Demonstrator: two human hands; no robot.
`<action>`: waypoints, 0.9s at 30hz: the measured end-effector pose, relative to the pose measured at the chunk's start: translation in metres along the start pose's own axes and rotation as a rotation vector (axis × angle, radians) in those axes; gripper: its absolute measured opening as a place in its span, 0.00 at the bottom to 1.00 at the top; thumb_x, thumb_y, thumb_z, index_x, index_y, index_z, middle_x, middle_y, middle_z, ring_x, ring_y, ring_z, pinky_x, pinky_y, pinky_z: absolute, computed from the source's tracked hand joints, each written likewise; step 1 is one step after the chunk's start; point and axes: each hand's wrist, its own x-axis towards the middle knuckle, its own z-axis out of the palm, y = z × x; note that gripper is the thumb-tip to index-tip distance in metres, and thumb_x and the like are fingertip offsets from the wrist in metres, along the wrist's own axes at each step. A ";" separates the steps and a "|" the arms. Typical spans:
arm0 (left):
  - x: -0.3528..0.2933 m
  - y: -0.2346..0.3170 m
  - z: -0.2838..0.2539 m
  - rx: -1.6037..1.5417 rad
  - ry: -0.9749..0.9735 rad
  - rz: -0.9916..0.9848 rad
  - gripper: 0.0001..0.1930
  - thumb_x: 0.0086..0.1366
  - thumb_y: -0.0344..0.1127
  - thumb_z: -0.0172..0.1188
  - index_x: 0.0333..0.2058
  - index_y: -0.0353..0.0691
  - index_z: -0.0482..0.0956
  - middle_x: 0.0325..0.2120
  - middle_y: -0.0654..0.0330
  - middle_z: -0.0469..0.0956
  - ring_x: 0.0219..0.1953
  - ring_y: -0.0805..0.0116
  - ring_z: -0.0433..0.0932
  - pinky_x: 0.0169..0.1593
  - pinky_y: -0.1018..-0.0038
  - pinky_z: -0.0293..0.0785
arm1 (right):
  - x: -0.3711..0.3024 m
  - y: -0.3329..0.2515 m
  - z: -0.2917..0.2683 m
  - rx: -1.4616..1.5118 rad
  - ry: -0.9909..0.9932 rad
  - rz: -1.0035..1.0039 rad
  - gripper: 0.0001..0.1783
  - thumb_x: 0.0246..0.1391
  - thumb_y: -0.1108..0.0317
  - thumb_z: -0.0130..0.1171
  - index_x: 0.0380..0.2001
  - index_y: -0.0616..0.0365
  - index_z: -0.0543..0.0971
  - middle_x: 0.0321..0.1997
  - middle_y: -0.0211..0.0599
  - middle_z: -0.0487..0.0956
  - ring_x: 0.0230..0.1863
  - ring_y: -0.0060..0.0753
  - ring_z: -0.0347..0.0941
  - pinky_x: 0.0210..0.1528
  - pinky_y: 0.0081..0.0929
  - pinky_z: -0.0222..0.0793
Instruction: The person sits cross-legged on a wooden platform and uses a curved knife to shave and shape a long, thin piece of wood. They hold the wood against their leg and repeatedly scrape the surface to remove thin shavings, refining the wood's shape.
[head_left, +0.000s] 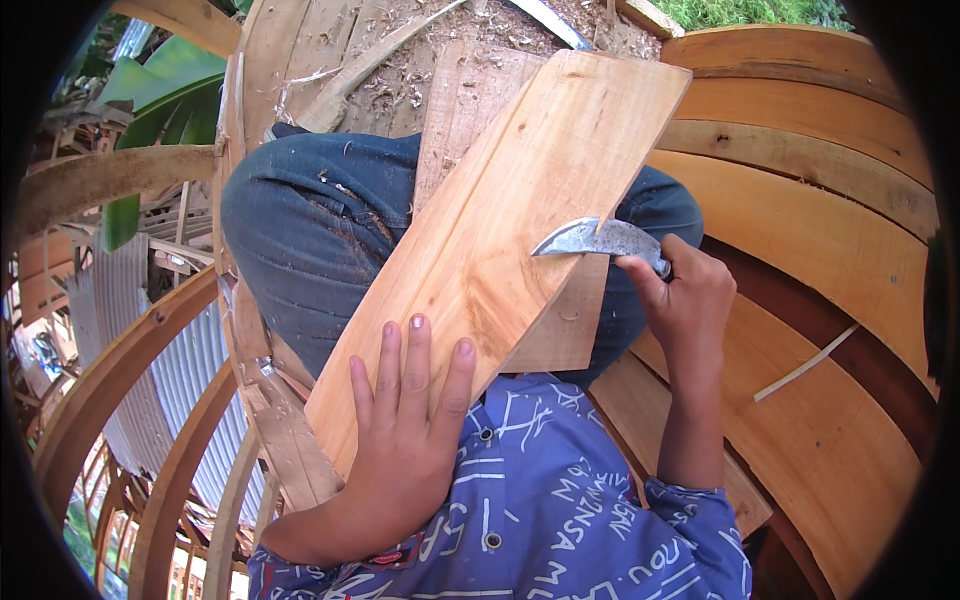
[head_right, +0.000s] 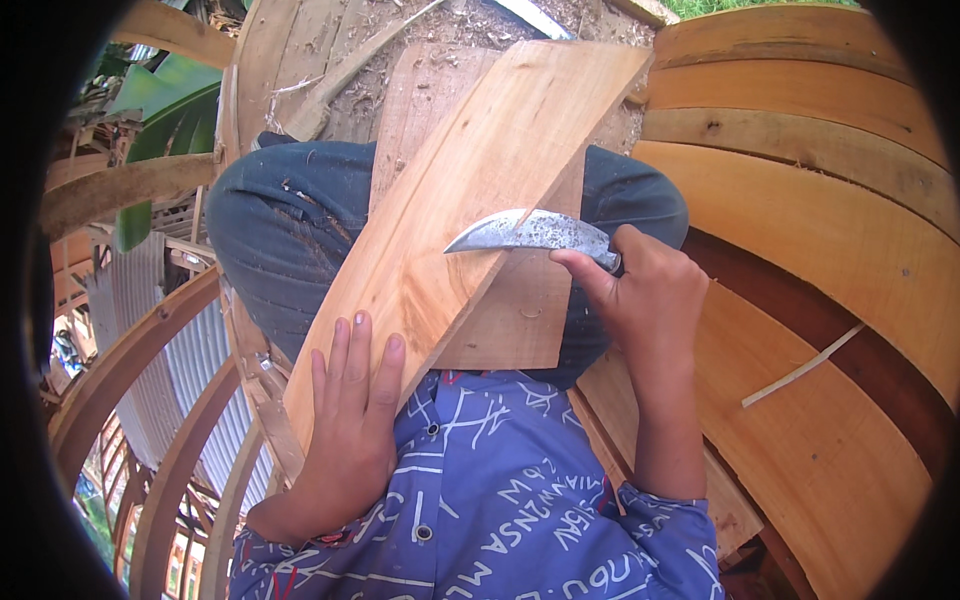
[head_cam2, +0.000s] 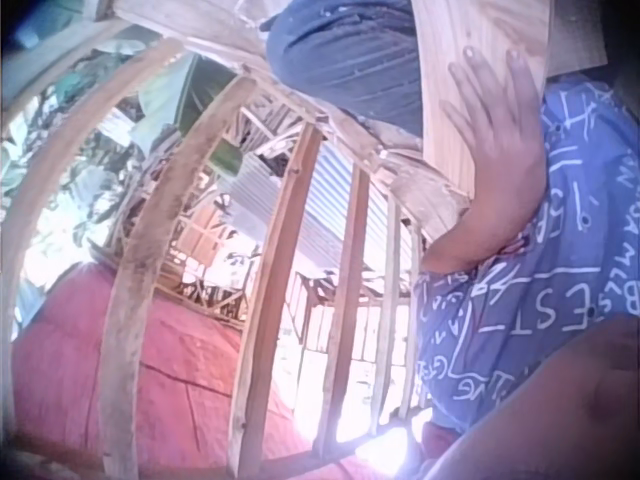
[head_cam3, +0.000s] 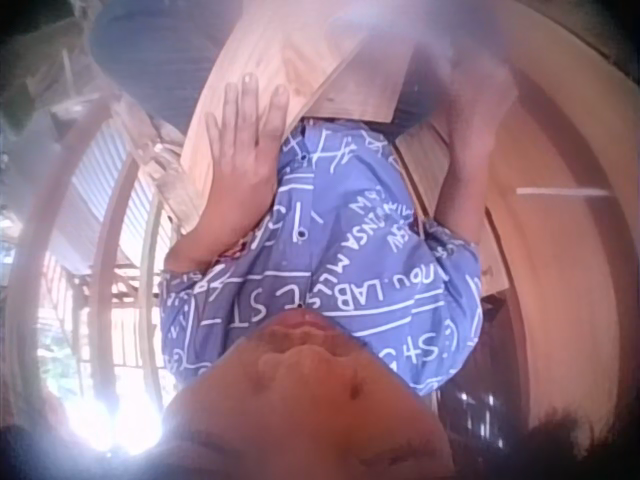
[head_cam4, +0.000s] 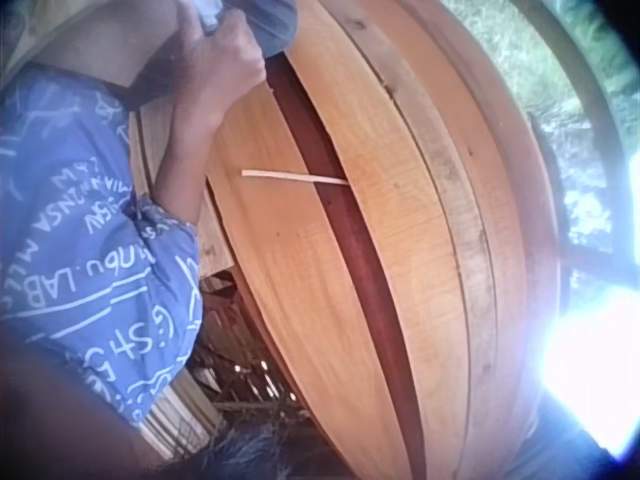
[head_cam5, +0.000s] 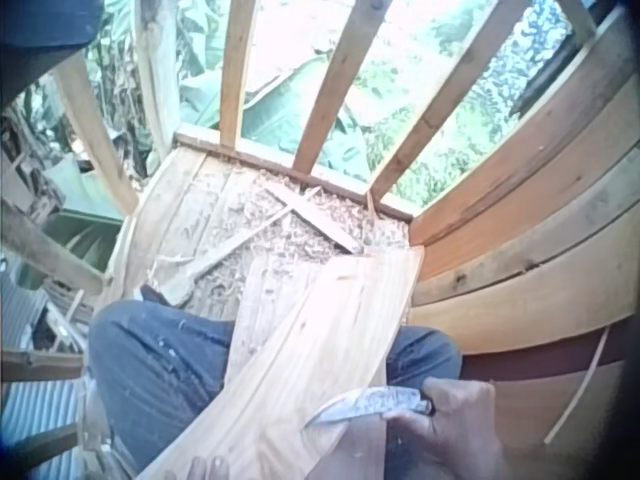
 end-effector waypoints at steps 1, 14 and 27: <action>0.000 0.000 0.000 -0.001 0.002 0.002 0.31 0.61 0.27 0.45 0.64 0.37 0.54 0.62 0.30 0.47 0.64 0.28 0.47 0.57 0.30 0.42 | 0.000 0.000 0.000 0.000 0.011 -0.005 0.36 0.41 0.35 0.61 0.10 0.58 0.64 0.10 0.43 0.65 0.13 0.48 0.63 0.15 0.35 0.56; 0.001 -0.003 -0.001 -0.035 0.008 0.000 0.32 0.59 0.26 0.46 0.64 0.37 0.54 0.62 0.32 0.48 0.64 0.30 0.48 0.58 0.31 0.41 | 0.006 0.001 -0.001 -0.032 -0.008 0.012 0.34 0.44 0.37 0.61 0.10 0.58 0.67 0.08 0.43 0.63 0.12 0.41 0.65 0.16 0.36 0.58; 0.000 -0.006 -0.013 -0.170 -0.015 -0.063 0.39 0.49 0.14 0.46 0.64 0.36 0.52 0.64 0.35 0.46 0.67 0.35 0.44 0.63 0.38 0.38 | -0.023 0.009 -0.041 1.236 -0.611 0.344 0.17 0.50 0.72 0.63 0.43 0.65 0.73 0.29 0.28 0.75 0.31 0.12 0.68 0.32 0.15 0.65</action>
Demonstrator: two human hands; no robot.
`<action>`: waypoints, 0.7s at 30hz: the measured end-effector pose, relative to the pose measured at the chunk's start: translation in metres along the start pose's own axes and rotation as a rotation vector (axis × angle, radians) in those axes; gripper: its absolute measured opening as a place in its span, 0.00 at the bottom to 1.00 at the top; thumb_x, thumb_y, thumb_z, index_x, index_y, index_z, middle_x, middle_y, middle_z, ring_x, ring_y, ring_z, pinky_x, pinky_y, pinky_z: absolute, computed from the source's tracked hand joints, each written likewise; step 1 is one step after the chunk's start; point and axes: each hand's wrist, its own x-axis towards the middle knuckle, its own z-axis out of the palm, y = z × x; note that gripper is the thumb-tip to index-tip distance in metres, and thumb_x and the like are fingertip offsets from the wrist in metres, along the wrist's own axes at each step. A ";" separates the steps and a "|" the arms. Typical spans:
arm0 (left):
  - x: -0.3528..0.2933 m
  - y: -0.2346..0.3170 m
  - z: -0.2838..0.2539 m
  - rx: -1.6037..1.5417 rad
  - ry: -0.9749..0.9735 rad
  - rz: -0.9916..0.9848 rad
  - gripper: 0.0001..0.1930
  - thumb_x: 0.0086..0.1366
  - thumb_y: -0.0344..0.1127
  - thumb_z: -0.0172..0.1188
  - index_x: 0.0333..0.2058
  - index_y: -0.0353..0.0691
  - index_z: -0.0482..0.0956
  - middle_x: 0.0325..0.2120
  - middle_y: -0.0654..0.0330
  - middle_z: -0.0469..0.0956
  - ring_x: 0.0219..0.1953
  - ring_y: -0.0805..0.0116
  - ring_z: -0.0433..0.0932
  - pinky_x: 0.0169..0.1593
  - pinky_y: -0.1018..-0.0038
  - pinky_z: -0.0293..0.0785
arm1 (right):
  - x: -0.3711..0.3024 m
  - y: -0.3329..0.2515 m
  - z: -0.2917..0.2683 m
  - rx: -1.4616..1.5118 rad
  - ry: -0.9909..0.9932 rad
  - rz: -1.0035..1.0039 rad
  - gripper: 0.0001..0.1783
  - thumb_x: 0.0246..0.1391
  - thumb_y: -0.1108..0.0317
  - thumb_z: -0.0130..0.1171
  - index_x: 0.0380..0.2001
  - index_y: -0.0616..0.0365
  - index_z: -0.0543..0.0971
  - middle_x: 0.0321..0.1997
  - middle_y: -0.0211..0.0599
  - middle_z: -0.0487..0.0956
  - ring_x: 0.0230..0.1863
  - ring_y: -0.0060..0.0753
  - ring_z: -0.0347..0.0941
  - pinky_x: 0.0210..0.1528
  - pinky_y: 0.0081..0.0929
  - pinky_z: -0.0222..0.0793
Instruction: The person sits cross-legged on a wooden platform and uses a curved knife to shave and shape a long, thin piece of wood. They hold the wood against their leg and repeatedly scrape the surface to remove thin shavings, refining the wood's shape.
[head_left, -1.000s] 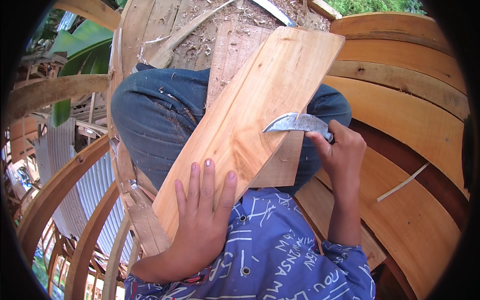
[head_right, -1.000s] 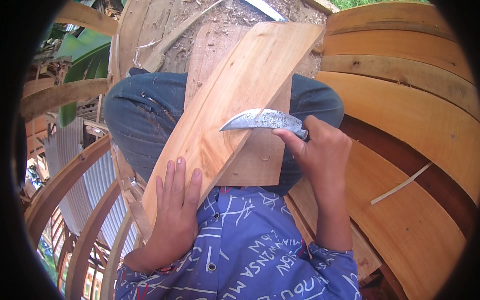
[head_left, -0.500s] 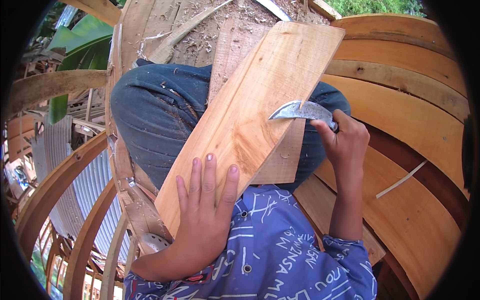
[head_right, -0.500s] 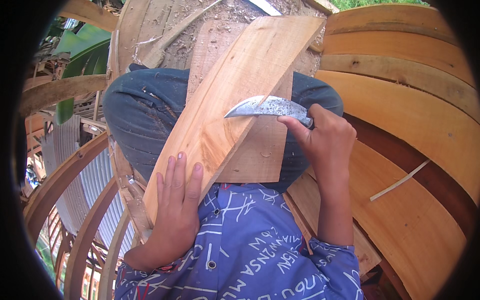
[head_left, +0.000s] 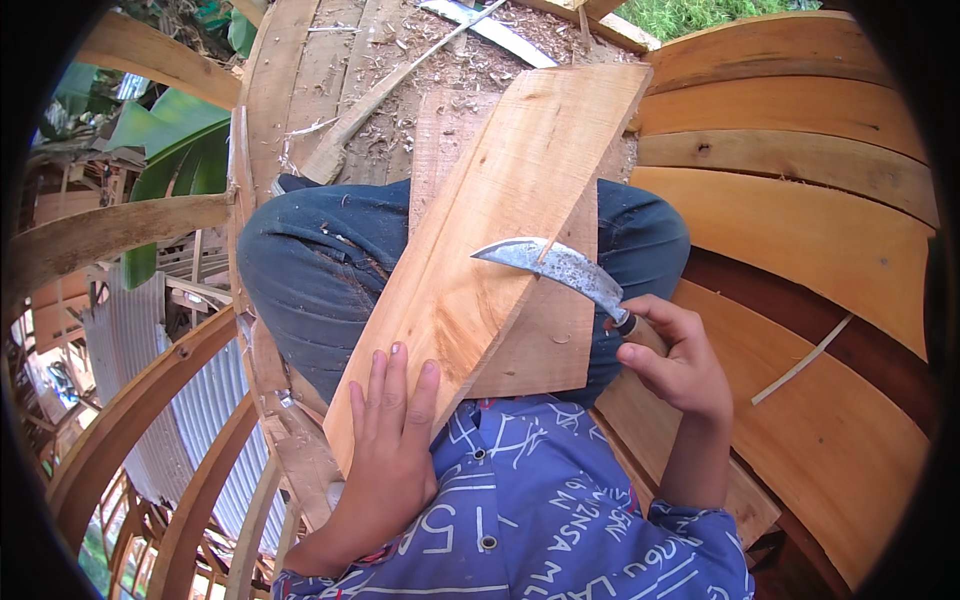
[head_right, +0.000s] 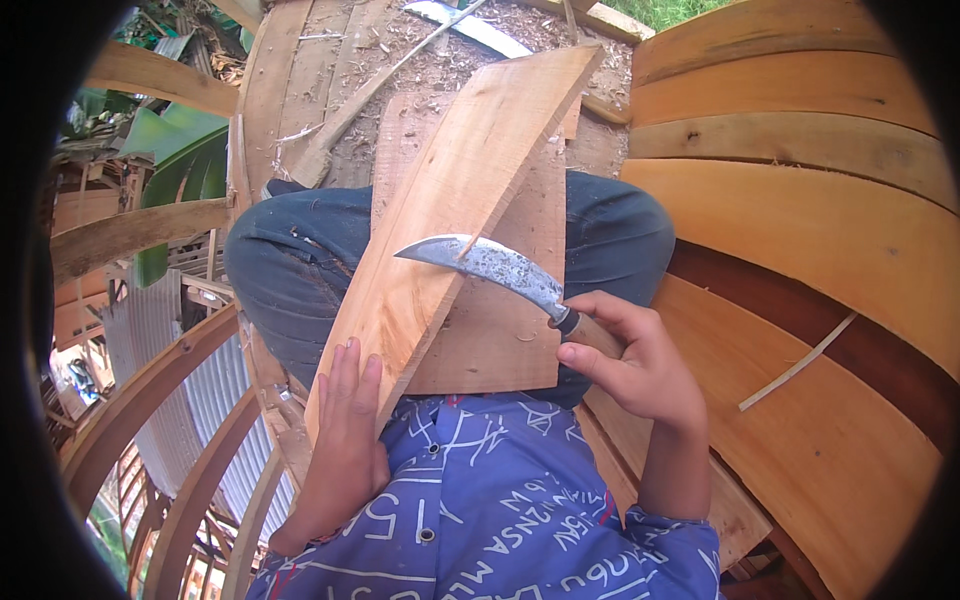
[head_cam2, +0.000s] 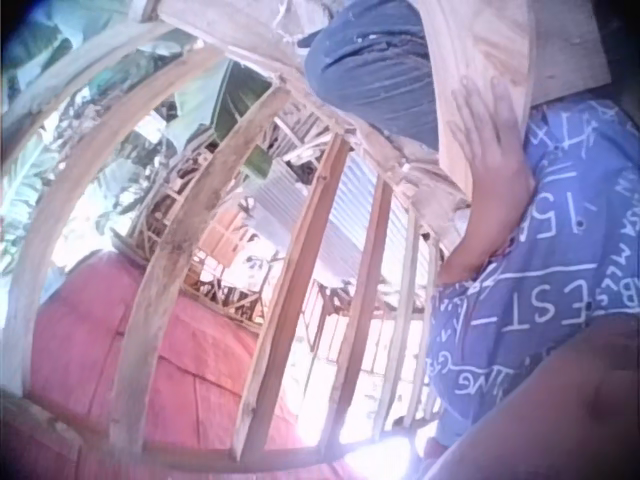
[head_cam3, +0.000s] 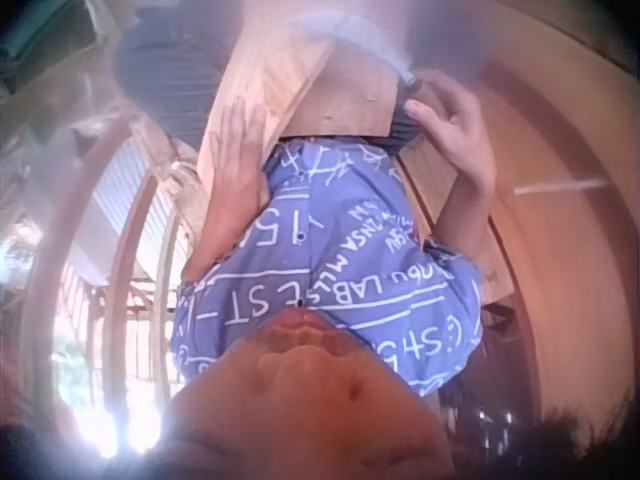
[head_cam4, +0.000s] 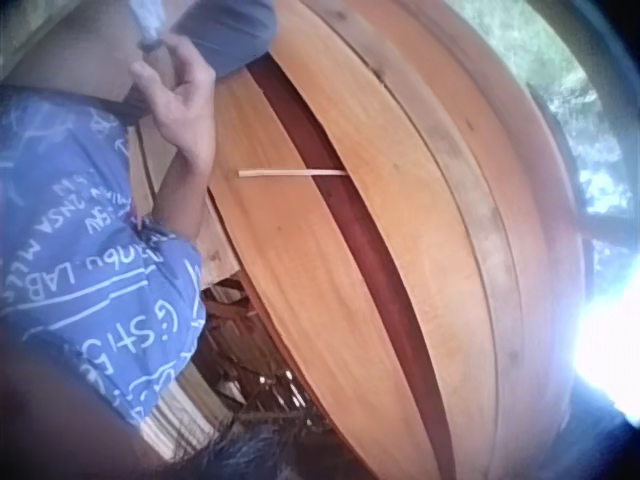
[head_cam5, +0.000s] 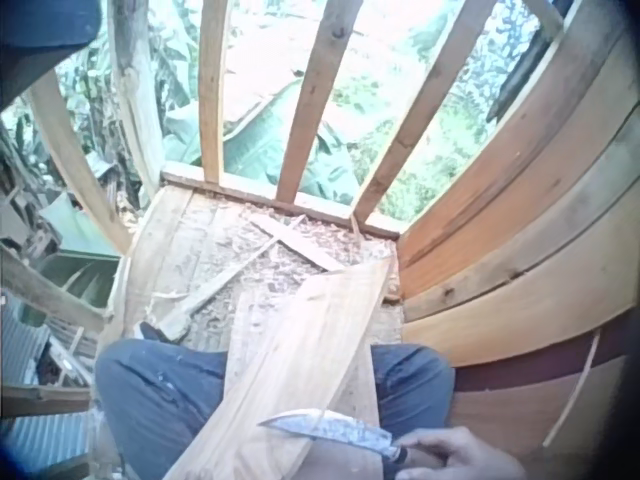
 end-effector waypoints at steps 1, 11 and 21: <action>0.000 0.000 0.000 -0.004 -0.005 -0.003 0.39 0.49 0.14 0.45 0.64 0.36 0.52 0.64 0.35 0.46 0.67 0.35 0.44 0.63 0.38 0.38 | -0.002 0.001 0.004 -0.043 0.041 -0.035 0.17 0.50 0.72 0.63 0.43 0.65 0.73 0.29 0.29 0.75 0.31 0.13 0.68 0.33 0.16 0.66; -0.003 -0.002 0.001 0.056 -0.011 -0.002 0.44 0.42 0.13 0.46 0.64 0.35 0.50 0.64 0.35 0.45 0.68 0.38 0.42 0.66 0.45 0.37 | -0.012 -0.001 -0.005 -0.049 0.314 -0.220 0.18 0.50 0.70 0.64 0.44 0.64 0.74 0.30 0.26 0.75 0.31 0.17 0.67 0.35 0.16 0.64; -0.005 -0.003 0.002 0.095 -0.021 0.012 0.46 0.40 0.13 0.46 0.64 0.35 0.48 0.64 0.37 0.45 0.68 0.39 0.41 0.67 0.47 0.37 | -0.006 -0.005 0.007 0.219 0.031 0.101 0.13 0.54 0.71 0.59 0.43 0.65 0.77 0.21 0.20 0.71 0.21 0.07 0.59 0.22 0.11 0.53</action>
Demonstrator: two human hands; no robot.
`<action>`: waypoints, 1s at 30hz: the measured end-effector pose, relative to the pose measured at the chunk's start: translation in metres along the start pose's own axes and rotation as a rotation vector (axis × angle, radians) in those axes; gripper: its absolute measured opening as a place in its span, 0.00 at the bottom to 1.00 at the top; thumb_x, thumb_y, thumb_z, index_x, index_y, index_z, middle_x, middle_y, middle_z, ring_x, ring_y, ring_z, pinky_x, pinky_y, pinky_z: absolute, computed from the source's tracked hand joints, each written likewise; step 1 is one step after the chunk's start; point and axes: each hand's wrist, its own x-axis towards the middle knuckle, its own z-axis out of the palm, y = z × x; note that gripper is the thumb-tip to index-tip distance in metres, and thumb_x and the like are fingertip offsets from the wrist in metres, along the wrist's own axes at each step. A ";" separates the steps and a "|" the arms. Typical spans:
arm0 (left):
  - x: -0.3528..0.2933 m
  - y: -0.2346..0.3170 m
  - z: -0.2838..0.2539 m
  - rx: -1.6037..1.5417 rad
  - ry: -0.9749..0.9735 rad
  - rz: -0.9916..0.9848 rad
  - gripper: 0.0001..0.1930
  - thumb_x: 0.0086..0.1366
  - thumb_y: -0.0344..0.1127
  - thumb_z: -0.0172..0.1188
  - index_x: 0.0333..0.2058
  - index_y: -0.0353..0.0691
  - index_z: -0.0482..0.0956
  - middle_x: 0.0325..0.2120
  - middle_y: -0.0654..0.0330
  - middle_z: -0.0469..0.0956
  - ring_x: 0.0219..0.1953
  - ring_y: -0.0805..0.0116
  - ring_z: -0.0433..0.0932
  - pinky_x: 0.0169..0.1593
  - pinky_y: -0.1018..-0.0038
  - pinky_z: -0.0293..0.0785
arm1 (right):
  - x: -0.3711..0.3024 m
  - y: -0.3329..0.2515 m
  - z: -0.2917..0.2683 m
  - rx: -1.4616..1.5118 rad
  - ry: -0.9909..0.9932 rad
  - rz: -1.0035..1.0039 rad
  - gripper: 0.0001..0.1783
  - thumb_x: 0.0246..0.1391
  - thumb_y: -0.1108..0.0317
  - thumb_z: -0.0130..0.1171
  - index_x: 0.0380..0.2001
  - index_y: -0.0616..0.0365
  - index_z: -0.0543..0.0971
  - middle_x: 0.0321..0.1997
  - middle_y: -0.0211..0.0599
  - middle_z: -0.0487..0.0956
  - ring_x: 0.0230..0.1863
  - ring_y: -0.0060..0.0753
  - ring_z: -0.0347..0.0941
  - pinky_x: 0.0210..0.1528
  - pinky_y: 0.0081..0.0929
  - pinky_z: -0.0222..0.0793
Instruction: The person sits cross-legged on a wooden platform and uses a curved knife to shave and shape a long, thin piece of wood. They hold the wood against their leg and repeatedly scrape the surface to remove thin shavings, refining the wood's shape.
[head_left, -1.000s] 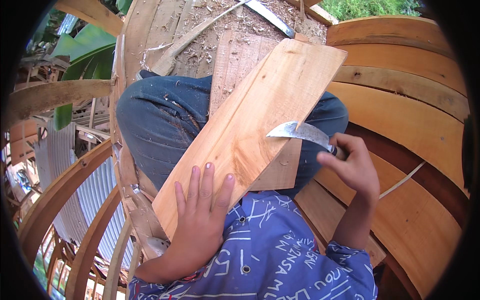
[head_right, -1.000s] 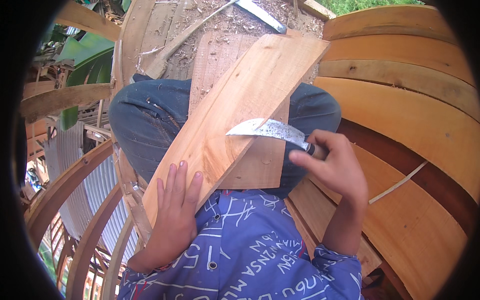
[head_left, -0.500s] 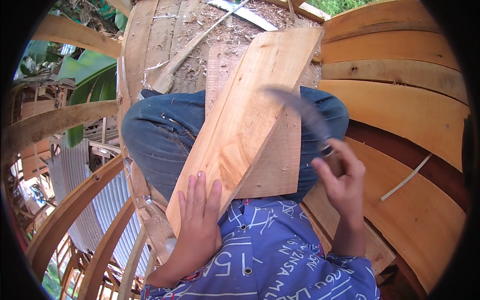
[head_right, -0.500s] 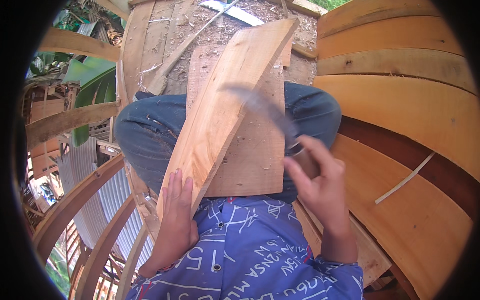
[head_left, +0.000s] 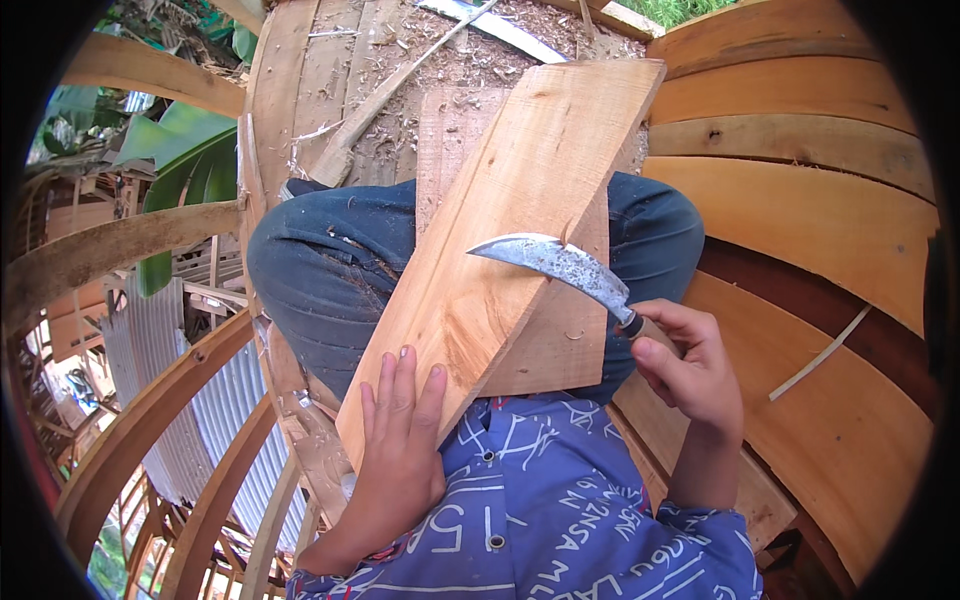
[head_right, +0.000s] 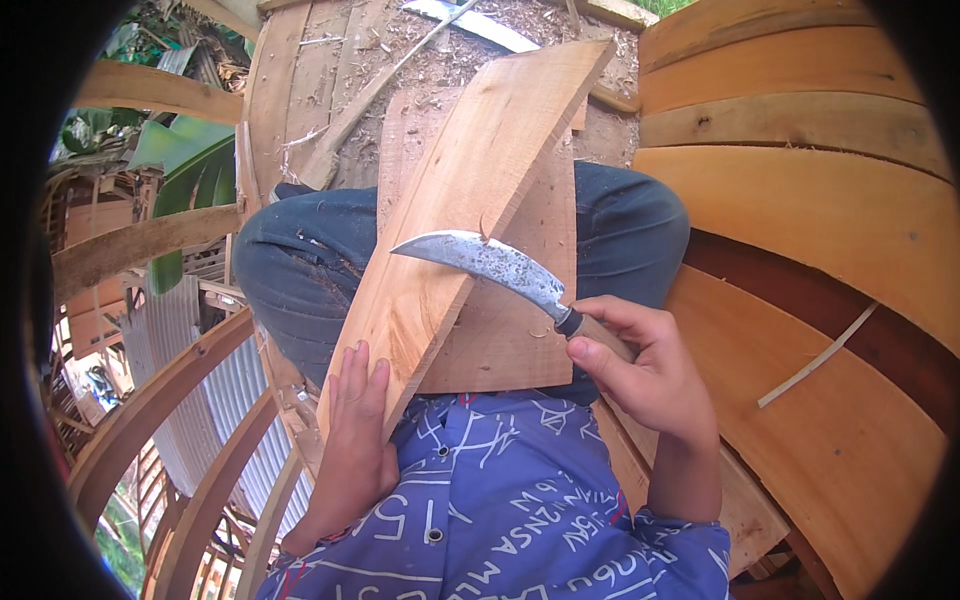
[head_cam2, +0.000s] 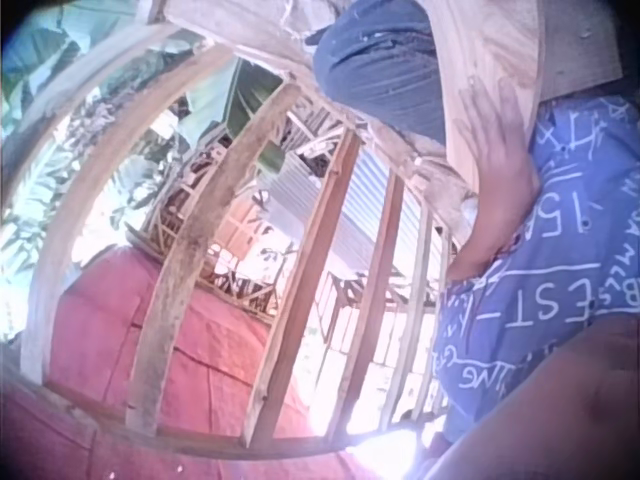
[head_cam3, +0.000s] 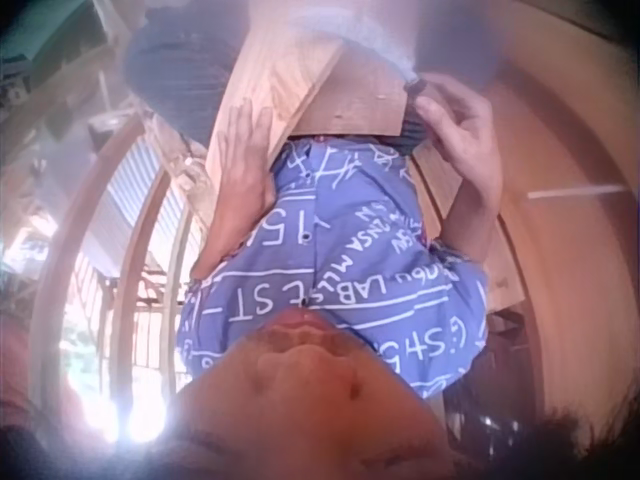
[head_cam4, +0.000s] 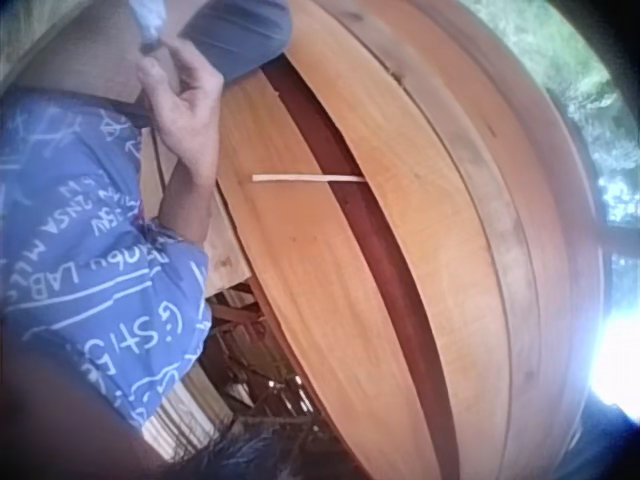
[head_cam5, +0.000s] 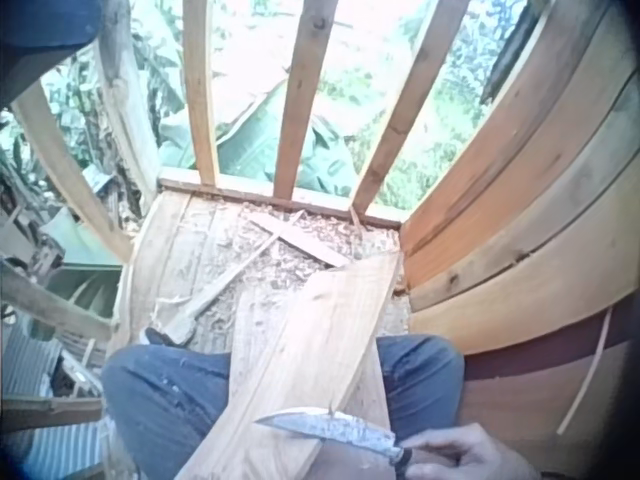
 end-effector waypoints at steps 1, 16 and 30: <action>0.001 0.001 0.001 0.001 0.001 0.001 0.46 0.40 0.13 0.46 0.64 0.35 0.48 0.64 0.37 0.44 0.68 0.39 0.41 0.67 0.47 0.37 | 0.000 0.002 0.002 -0.021 0.019 -0.029 0.14 0.54 0.71 0.59 0.43 0.65 0.77 0.21 0.20 0.72 0.21 0.07 0.60 0.21 0.11 0.54; 0.002 -0.007 -0.002 -0.041 0.007 0.013 0.48 0.38 0.13 0.48 0.64 0.34 0.47 0.64 0.36 0.44 0.68 0.39 0.43 0.68 0.50 0.40 | -0.006 0.011 -0.002 -0.241 0.491 -0.320 0.16 0.51 0.73 0.63 0.43 0.68 0.76 0.30 0.26 0.78 0.31 0.15 0.70 0.33 0.16 0.65; 0.004 -0.005 -0.003 -0.031 0.014 0.018 0.47 0.38 0.13 0.48 0.64 0.34 0.47 0.64 0.36 0.43 0.68 0.38 0.43 0.68 0.50 0.40 | 0.006 0.024 0.022 -0.596 0.724 -0.606 0.15 0.51 0.73 0.63 0.42 0.68 0.77 0.25 0.25 0.76 0.25 0.13 0.68 0.27 0.13 0.63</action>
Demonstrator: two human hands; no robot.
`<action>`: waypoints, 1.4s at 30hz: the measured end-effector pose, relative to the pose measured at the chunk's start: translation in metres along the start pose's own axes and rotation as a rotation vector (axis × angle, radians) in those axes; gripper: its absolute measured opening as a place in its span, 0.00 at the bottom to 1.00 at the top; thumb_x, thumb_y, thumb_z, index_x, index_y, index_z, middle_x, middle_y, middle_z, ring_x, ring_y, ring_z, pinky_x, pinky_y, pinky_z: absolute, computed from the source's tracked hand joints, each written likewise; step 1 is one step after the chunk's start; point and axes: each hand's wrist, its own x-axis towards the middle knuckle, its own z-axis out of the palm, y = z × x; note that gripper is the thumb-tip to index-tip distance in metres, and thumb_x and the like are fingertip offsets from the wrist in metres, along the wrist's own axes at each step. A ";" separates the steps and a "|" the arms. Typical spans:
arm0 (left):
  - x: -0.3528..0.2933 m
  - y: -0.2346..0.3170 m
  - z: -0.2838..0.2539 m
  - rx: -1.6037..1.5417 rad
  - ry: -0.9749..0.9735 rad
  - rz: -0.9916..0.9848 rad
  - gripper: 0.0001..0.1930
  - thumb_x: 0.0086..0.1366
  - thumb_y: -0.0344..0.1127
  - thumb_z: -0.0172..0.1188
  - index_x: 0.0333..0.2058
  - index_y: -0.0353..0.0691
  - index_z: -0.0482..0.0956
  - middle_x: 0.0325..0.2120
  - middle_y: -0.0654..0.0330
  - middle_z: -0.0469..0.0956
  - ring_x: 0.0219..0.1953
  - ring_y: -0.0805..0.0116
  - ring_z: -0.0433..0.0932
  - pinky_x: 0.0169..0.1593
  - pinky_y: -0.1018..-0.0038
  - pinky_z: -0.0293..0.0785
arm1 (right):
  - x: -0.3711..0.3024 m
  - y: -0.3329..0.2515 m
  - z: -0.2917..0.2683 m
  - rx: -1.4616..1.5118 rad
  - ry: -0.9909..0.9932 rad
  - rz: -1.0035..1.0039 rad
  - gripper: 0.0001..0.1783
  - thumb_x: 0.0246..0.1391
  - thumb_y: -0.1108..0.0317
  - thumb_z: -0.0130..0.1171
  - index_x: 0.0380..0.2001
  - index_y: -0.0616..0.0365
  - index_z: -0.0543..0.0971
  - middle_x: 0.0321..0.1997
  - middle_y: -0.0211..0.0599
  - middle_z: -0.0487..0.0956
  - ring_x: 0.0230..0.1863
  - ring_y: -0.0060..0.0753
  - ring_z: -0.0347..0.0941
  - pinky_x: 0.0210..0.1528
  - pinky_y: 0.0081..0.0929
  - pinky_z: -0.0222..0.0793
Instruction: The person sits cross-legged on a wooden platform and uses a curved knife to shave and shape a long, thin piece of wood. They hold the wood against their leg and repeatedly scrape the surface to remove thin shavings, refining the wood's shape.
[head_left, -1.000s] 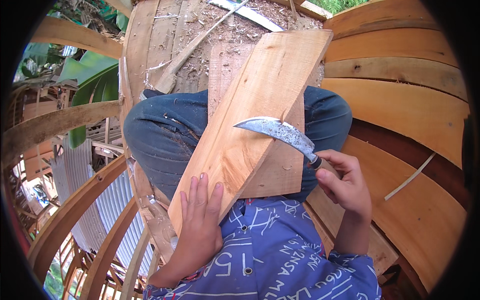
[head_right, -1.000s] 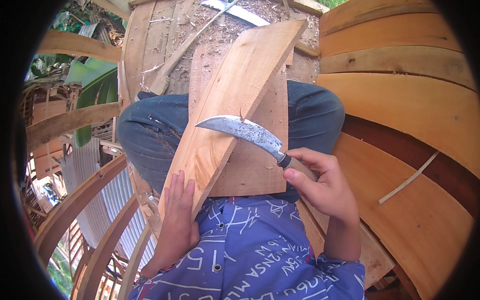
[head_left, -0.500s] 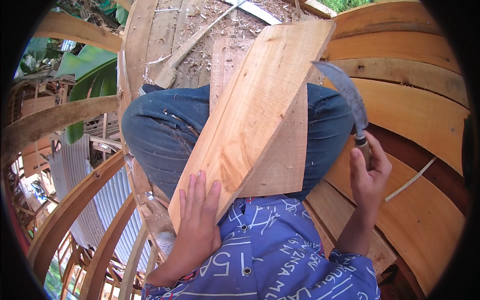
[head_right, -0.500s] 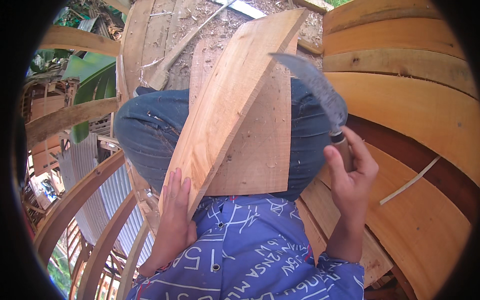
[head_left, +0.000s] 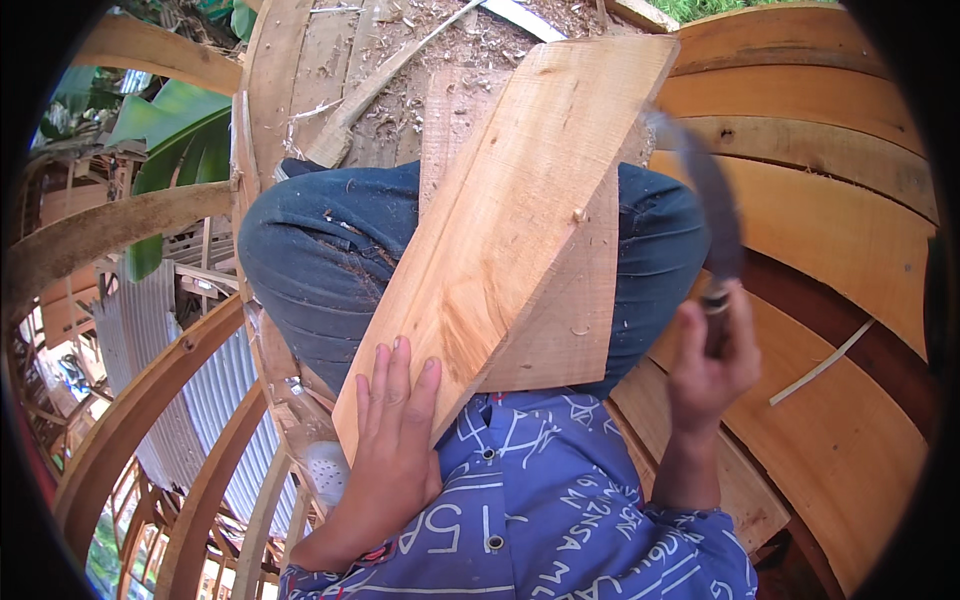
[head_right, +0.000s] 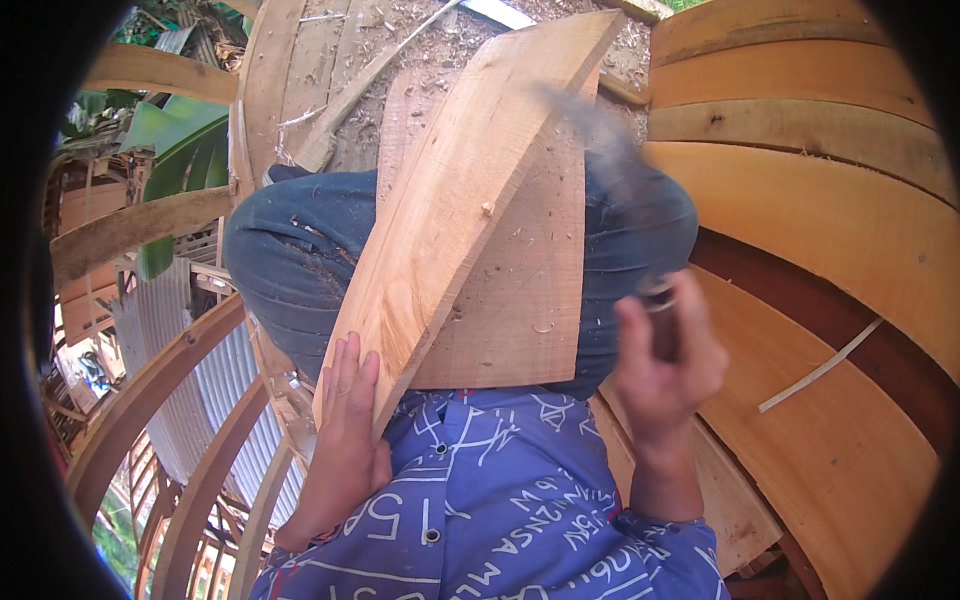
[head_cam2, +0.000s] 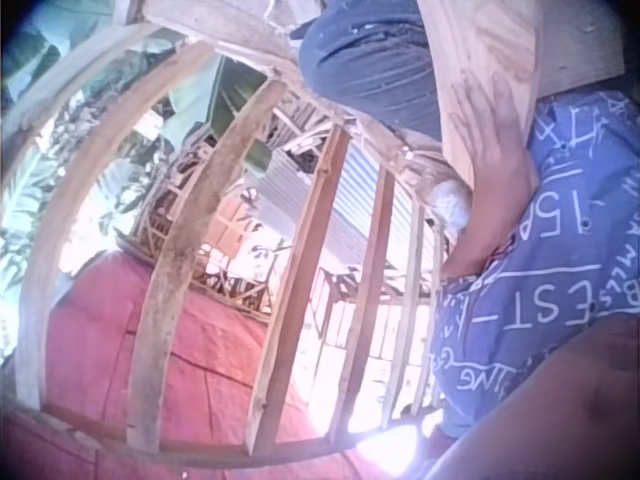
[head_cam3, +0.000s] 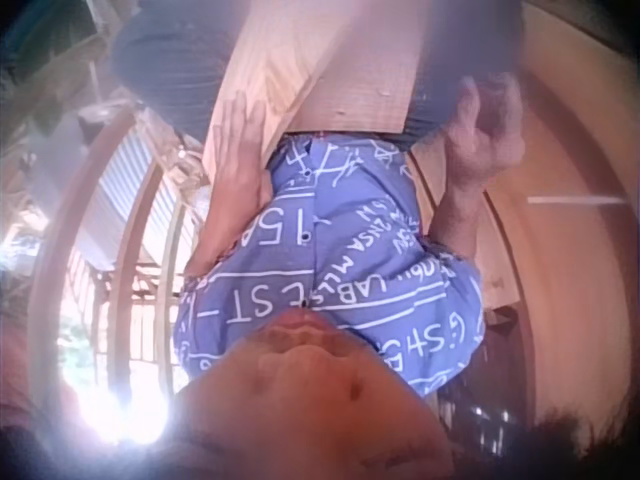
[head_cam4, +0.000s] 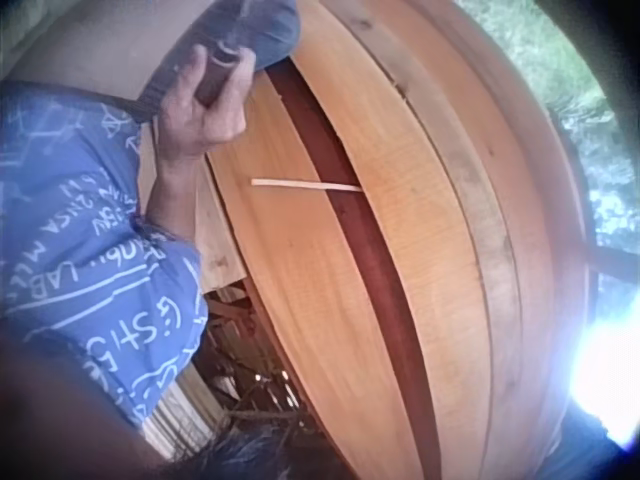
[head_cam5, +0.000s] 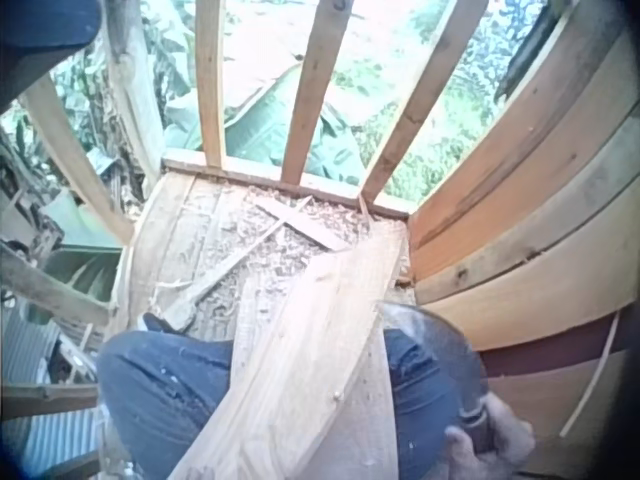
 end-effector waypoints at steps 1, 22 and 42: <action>-0.001 -0.001 -0.001 0.009 -0.003 0.001 0.47 0.38 0.13 0.48 0.64 0.34 0.47 0.64 0.36 0.43 0.68 0.38 0.43 0.68 0.50 0.40 | 0.015 0.005 -0.008 0.034 0.124 0.114 0.15 0.51 0.74 0.63 0.42 0.68 0.77 0.25 0.26 0.76 0.26 0.14 0.69 0.28 0.13 0.63; -0.004 0.004 -0.002 -0.019 -0.015 -0.033 0.48 0.38 0.13 0.49 0.64 0.35 0.47 0.65 0.37 0.44 0.68 0.39 0.42 0.68 0.51 0.40 | 0.011 -0.001 -0.025 0.602 -0.784 0.542 0.11 0.58 0.69 0.56 0.41 0.64 0.76 0.23 0.22 0.70 0.19 0.05 0.61 0.19 0.06 0.53; -0.008 -0.005 -0.002 -0.035 -0.019 -0.043 0.50 0.36 0.13 0.49 0.64 0.36 0.46 0.65 0.37 0.43 0.68 0.39 0.43 0.68 0.51 0.41 | 0.046 0.045 -0.039 0.386 0.275 0.353 0.13 0.65 0.63 0.46 0.42 0.61 0.73 0.15 0.21 0.60 0.10 0.09 0.50 0.09 0.10 0.44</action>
